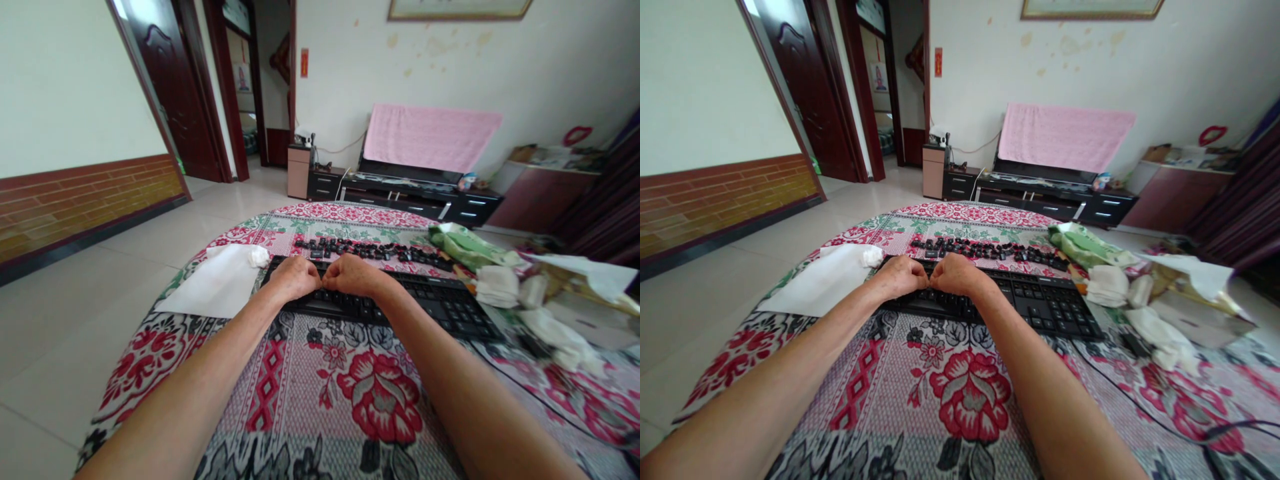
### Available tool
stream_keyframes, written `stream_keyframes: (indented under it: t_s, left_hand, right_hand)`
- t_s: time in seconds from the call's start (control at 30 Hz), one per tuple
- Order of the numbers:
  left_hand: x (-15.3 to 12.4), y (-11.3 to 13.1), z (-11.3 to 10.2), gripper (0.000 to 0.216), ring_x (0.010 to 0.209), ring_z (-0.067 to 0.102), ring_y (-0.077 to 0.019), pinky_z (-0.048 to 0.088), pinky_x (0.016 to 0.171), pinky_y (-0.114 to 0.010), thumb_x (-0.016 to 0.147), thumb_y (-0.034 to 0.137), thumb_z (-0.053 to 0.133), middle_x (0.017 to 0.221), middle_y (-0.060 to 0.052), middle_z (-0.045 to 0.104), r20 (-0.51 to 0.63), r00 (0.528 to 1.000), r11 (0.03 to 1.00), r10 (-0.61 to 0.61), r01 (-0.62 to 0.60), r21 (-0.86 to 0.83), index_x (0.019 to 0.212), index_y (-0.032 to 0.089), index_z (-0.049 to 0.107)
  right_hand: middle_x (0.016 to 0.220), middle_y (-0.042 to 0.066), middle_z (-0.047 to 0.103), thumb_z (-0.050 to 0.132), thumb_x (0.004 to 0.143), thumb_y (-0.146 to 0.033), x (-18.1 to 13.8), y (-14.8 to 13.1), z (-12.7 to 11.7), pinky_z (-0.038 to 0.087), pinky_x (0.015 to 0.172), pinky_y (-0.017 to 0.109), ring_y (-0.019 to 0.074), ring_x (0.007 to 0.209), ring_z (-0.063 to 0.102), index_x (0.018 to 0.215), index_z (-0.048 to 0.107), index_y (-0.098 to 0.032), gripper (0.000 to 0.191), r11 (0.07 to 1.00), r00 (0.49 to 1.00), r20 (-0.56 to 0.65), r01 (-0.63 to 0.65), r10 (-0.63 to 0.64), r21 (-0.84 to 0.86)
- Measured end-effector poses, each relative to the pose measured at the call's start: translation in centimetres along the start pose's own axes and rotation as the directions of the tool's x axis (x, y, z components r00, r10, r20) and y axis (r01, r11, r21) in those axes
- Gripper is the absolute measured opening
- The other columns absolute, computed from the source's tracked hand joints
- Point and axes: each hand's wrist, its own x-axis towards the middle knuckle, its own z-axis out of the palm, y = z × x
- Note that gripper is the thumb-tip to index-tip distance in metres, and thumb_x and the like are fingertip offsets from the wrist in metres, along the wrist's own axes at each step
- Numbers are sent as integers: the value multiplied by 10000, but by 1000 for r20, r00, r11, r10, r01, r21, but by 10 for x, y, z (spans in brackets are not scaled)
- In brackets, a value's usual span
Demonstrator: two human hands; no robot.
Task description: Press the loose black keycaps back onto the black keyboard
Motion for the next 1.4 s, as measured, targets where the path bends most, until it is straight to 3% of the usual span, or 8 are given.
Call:
stream_keyframes:
  t_s: [0.2, 0.33, 0.4, 0.67, 1.03, 1.2, 1.3, 1.4]
  left_hand:
    - [1, -6, 3, 189, 598, 539, -133, 350, 527, -226, 596, 342, 548, 625, -4, 629, 8, 1000, 998, 12, -11, -66, 681, 232, 676]
    - [4, -13, 2, 197, 572, 531, -119, 368, 536, -224, 598, 351, 556, 593, 3, 616, -7, 999, 984, 34, -34, -176, 672, 210, 670]
    - [5, -16, 1, 211, 555, 527, -109, 378, 530, -221, 617, 353, 539, 581, 2, 606, -43, 999, 965, 0, -11, -261, 691, 197, 662]
    - [9, -22, -10, 264, 517, 514, -94, 388, 493, -207, 641, 383, 527, 552, -4, 579, -233, 962, 913, -143, 37, -406, 756, 177, 646]
    - [8, -23, -15, 293, 546, 515, -102, 390, 500, -212, 642, 407, 531, 578, -16, 585, -200, 968, 905, -152, 55, -422, 757, 164, 648]
    - [-1, -22, -28, 239, 434, 421, -68, 332, 421, -205, 600, 380, 582, 530, 2, 544, 1, 988, 881, -152, 136, -452, 680, 159, 627]
    - [-4, -22, -32, 208, 416, 392, -66, 318, 422, -218, 594, 360, 587, 512, 10, 525, 82, 989, 890, -119, 143, -434, 659, 165, 626]
    - [-5, -22, -34, 188, 412, 382, -69, 308, 427, -229, 601, 349, 574, 498, 12, 514, 118, 989, 906, -93, 134, -402, 633, 172, 628]
  right_hand:
    - [561, 13, 587, 505, 645, -272, -2, 4, -7, 328, 461, 196, 92, 506, 469, 728, 694, -131, 249, 999, 1000, -2, 21, -21, 28]
    - [697, 40, 651, 494, 674, -273, 15, 18, -14, 376, 560, 209, 125, 614, 538, 791, 695, -143, 267, 997, 962, -273, -36, 18, -63]
    - [721, 45, 662, 483, 681, -249, 27, 25, -14, 384, 608, 222, 144, 656, 557, 800, 700, -158, 264, 981, 941, -336, -102, 41, -164]
    - [807, 27, 673, 482, 699, -297, 59, 37, -2, 394, 676, 231, 167, 753, 584, 879, 688, -234, 281, 950, 932, -352, -186, 89, -251]
    - [649, 39, 640, 486, 677, -282, 43, 34, -9, 369, 566, 225, 152, 628, 550, 769, 705, -158, 268, 977, 912, -392, -178, 120, -115]
    - [579, 12, 578, 503, 663, -311, 14, 7, -13, 332, 472, 208, 94, 506, 448, 747, 687, -139, 265, 992, 982, -183, -21, 43, 124]
    - [544, -5, 530, 507, 655, -313, 6, -7, -10, 310, 447, 204, 76, 476, 394, 692, 676, -141, 244, 988, 998, -57, 23, -14, 152]
    - [510, -17, 488, 501, 651, -311, 5, -13, -6, 295, 436, 202, 71, 468, 370, 667, 675, -140, 245, 991, 999, -19, 44, -41, 127]
